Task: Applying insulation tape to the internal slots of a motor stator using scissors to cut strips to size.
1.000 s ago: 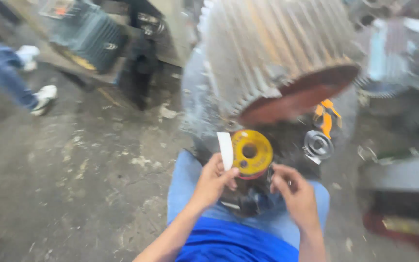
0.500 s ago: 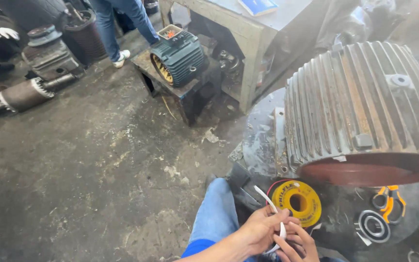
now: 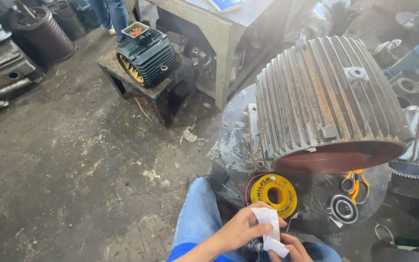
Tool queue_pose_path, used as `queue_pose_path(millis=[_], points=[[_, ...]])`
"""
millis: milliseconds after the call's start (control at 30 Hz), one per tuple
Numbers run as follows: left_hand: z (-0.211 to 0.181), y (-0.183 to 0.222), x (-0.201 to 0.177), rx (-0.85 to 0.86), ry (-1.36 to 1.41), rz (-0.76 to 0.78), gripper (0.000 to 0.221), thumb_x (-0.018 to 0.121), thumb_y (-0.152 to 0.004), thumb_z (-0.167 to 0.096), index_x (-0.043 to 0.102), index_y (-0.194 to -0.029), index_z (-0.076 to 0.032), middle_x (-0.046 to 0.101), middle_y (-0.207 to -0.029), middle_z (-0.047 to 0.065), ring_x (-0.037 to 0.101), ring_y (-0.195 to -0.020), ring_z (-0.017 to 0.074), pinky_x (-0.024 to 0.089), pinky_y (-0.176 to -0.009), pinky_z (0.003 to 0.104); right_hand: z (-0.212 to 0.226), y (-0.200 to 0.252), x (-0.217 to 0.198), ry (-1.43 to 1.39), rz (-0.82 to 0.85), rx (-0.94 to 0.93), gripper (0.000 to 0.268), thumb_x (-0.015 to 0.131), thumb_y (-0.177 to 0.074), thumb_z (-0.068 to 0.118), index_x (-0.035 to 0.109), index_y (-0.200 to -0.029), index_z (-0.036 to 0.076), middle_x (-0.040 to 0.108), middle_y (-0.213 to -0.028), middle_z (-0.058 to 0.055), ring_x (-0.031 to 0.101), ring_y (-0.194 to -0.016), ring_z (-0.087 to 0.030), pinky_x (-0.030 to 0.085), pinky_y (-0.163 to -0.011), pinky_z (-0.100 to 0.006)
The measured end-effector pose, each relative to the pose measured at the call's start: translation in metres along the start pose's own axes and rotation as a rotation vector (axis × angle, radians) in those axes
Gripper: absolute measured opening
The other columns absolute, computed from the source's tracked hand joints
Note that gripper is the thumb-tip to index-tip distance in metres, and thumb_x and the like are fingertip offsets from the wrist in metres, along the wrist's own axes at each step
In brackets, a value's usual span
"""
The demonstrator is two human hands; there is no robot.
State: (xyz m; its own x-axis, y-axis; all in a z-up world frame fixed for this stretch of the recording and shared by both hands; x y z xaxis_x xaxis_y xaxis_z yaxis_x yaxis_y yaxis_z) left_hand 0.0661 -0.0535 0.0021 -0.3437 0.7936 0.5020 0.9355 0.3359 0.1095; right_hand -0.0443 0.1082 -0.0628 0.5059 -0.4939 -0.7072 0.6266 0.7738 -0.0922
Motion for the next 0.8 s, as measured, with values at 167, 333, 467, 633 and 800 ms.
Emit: queue_pose_path(millis=[167,333,467,633,800], points=[[-0.032,0.008,0.027,0.168,-0.416,0.061,0.034,0.072,-0.104,-0.024,0.063,-0.135,-0.014,0.073,-0.133,0.004,0.070,-0.121,0.0151,0.054,-0.110,0.032,-0.021,0.005,0.022,-0.308,0.051,0.088,0.027,0.081,-0.081,0.016,0.088,-0.107,0.013,0.086,-0.114,0.003,0.080,-0.097,-0.005,0.059,-0.075,-0.022],[-0.022,0.005,0.030,0.238,-0.614,0.038,0.032,0.054,-0.104,0.000,0.067,-0.130,-0.012,0.074,-0.124,0.006,0.071,-0.115,0.0242,0.053,-0.105,0.036,-0.063,0.019,0.047,-0.634,0.065,0.143,0.011,0.079,-0.091,0.008,0.086,-0.086,0.001,0.086,-0.111,-0.010,0.075,-0.111,-0.016,0.051,-0.104,-0.032],[0.008,-0.004,0.007,0.012,-0.330,-0.226,0.011,0.065,-0.107,-0.012,0.075,-0.112,-0.014,0.076,-0.109,-0.003,0.071,-0.097,0.0105,0.055,-0.088,0.025,-0.084,0.027,0.058,-0.584,-0.023,0.455,0.025,0.089,-0.082,0.010,0.079,-0.102,-0.001,0.085,-0.088,-0.019,0.085,-0.064,-0.028,0.067,-0.070,-0.033],[0.053,-0.008,-0.019,-0.196,0.175,-0.480,0.019,0.068,-0.099,0.000,0.072,-0.117,-0.003,0.081,-0.097,0.011,0.078,-0.079,0.0196,0.067,-0.075,0.032,-0.055,0.021,0.039,-0.062,0.076,0.496,0.047,0.083,-0.082,0.043,0.081,-0.127,0.029,0.095,-0.102,0.004,0.088,-0.093,-0.008,0.065,-0.089,-0.023],[0.068,-0.006,-0.021,-0.241,0.062,-0.489,0.015,0.069,-0.096,-0.004,0.071,-0.110,-0.007,0.081,-0.092,0.007,0.074,-0.079,0.0134,0.059,-0.072,0.027,-0.081,0.022,0.050,-0.093,0.035,-0.056,0.043,0.084,-0.084,0.016,0.089,-0.121,0.037,0.067,-0.141,0.010,0.078,-0.107,-0.007,0.059,-0.076,-0.017]])
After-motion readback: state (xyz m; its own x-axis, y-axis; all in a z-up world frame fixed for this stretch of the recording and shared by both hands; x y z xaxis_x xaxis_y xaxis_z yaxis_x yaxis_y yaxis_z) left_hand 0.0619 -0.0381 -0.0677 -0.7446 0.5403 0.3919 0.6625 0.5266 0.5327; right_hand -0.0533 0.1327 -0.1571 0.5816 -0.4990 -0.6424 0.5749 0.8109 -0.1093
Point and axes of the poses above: each hand's wrist, its own y-axis away from the middle knuckle, its own x-axis out of the palm, z = x × y, the point moved 7 cm from there along -y, towards the middle knuckle
